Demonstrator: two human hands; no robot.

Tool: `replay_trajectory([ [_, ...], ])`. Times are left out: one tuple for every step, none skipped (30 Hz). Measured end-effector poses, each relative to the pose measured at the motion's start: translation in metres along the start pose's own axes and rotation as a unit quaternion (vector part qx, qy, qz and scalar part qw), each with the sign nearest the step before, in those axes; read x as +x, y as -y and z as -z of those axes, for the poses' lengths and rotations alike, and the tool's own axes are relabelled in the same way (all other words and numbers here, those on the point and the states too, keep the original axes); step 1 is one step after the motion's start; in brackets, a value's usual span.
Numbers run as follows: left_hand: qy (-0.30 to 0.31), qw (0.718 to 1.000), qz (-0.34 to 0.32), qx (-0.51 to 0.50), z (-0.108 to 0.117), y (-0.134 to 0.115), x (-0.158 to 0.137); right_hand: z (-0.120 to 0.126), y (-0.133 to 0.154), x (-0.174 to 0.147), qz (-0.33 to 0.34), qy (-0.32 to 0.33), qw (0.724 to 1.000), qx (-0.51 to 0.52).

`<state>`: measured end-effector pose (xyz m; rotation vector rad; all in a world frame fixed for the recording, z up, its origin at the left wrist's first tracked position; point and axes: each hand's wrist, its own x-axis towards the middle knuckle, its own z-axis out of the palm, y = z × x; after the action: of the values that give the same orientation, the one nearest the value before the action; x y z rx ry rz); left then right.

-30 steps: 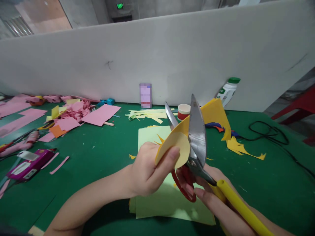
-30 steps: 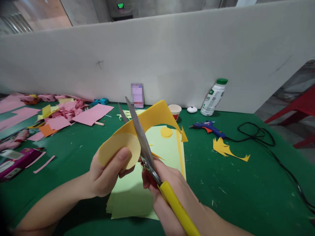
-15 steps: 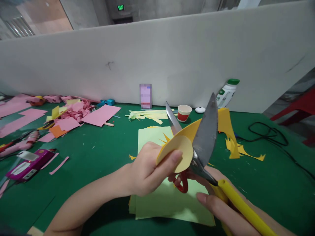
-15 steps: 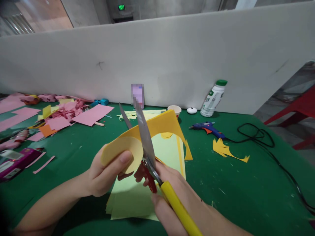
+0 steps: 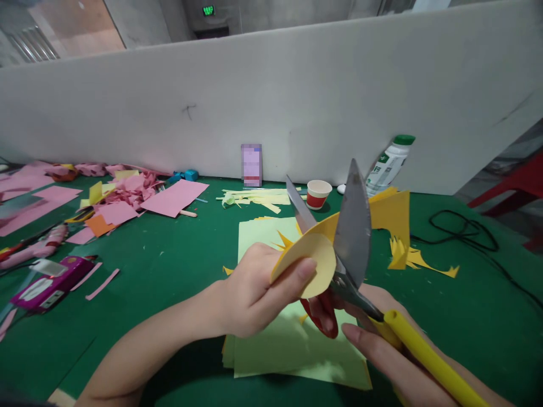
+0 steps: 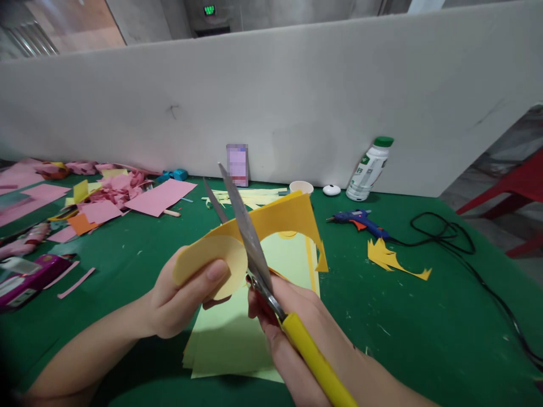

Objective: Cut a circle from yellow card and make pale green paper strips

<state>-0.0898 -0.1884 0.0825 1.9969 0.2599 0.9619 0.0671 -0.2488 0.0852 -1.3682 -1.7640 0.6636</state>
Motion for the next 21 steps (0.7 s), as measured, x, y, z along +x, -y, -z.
replay_trajectory([
  [0.001, 1.000, -0.001, 0.005, 0.0006, -0.0002, 0.0001, 0.0004, 0.0003, 0.0003, 0.012, 0.017, 1.000, 0.007],
  [0.004, 1.000, -0.002, 0.011, 0.0012, -0.0003, 0.0002, 0.0007, 0.0002, 0.0006, 0.017, 0.027, 0.999, 0.012],
  [0.008, 1.000, -0.002, 0.018, 0.0018, -0.0005, 0.0005, 0.0009, -0.0003, 0.0007, 0.018, 0.038, 0.999, 0.016],
  [0.013, 1.000, -0.003, 0.026, 0.0024, -0.0007, 0.0009, 0.0009, -0.0009, 0.0006, 0.015, 0.042, 0.999, 0.017],
  [0.018, 0.999, -0.006, 0.034, 0.0028, -0.0009, 0.0013, 0.0008, -0.0018, 0.0004, 0.013, 0.042, 0.999, 0.017],
  [0.021, 0.999, -0.011, 0.041, 0.0031, -0.0011, 0.0017, 0.0007, -0.0028, 0.0001, 0.013, 0.038, 0.999, 0.016],
  [0.022, 0.998, -0.016, 0.048, 0.0033, -0.0013, 0.0021, 0.0006, -0.0038, -0.0003, 0.013, 0.035, 0.999, 0.015],
  [0.019, 0.998, -0.018, 0.053, 0.0034, -0.0015, 0.0024, 0.0007, -0.0047, -0.0007, 0.015, 0.035, 0.999, 0.012],
  [0.014, 0.998, -0.018, 0.058, 0.0036, -0.0016, 0.0026, 0.0010, -0.0055, -0.0009, 0.018, 0.040, 0.999, 0.007],
  [0.007, 0.998, -0.015, 0.065, 0.0037, -0.0018, 0.0027, 0.0014, -0.0062, -0.0010, 0.020, 0.046, 0.999, 0.001],
  [0.004, 0.997, -0.010, 0.072, 0.0040, -0.0019, 0.0027, 0.0019, -0.0068, -0.0008, 0.021, 0.059, 0.998, -0.006],
  [0.004, 0.997, -0.004, 0.079, 0.0042, -0.0019, 0.0025, 0.0024, -0.0072, -0.0004, 0.022, 0.068, 0.997, -0.014],
  [0.007, 0.996, 0.001, 0.084, 0.0044, -0.0019, 0.0022, 0.0028, -0.0076, 0.0001, 0.022, 0.073, 0.997, -0.020],
  [0.012, 0.996, 0.008, 0.084, 0.0044, -0.0018, 0.0018, 0.0031, -0.0079, 0.0006, 0.020, 0.074, 0.997, -0.025],
  [0.014, 0.997, 0.018, 0.080, 0.0042, -0.0017, 0.0012, 0.0034, -0.0082, 0.0009, 0.019, 0.074, 0.997, -0.027],
  [0.012, 0.997, 0.033, 0.071, 0.0037, -0.0016, 0.0006, 0.0038, -0.0085, 0.0009, 0.020, 0.074, 0.997, -0.028],
  [0.006, 0.997, 0.048, 0.059, 0.0030, -0.0015, -0.0001, 0.0044, -0.0088, 0.0005, 0.023, 0.073, 0.997, -0.029],
  [-0.001, 0.997, 0.061, 0.044, 0.0023, -0.0014, -0.0008, 0.0052, -0.0090, -0.0004, 0.024, 0.074, 0.997, -0.030],
  [-0.009, 0.997, 0.073, 0.027, 0.0016, -0.0015, -0.0015, 0.0062, -0.0091, -0.0016, 0.028, 0.078, 0.996, -0.029],
  [-0.015, 0.996, 0.083, 0.009, 0.0013, -0.0019, -0.0021, 0.0075, -0.0091, -0.0030, 0.032, 0.080, 0.996, -0.028],
  [-0.019, 0.995, 0.093, -0.007, 0.0013, -0.0025, -0.0024, 0.0088, -0.0090, -0.0044, 0.031, 0.081, 0.996, -0.029],
])
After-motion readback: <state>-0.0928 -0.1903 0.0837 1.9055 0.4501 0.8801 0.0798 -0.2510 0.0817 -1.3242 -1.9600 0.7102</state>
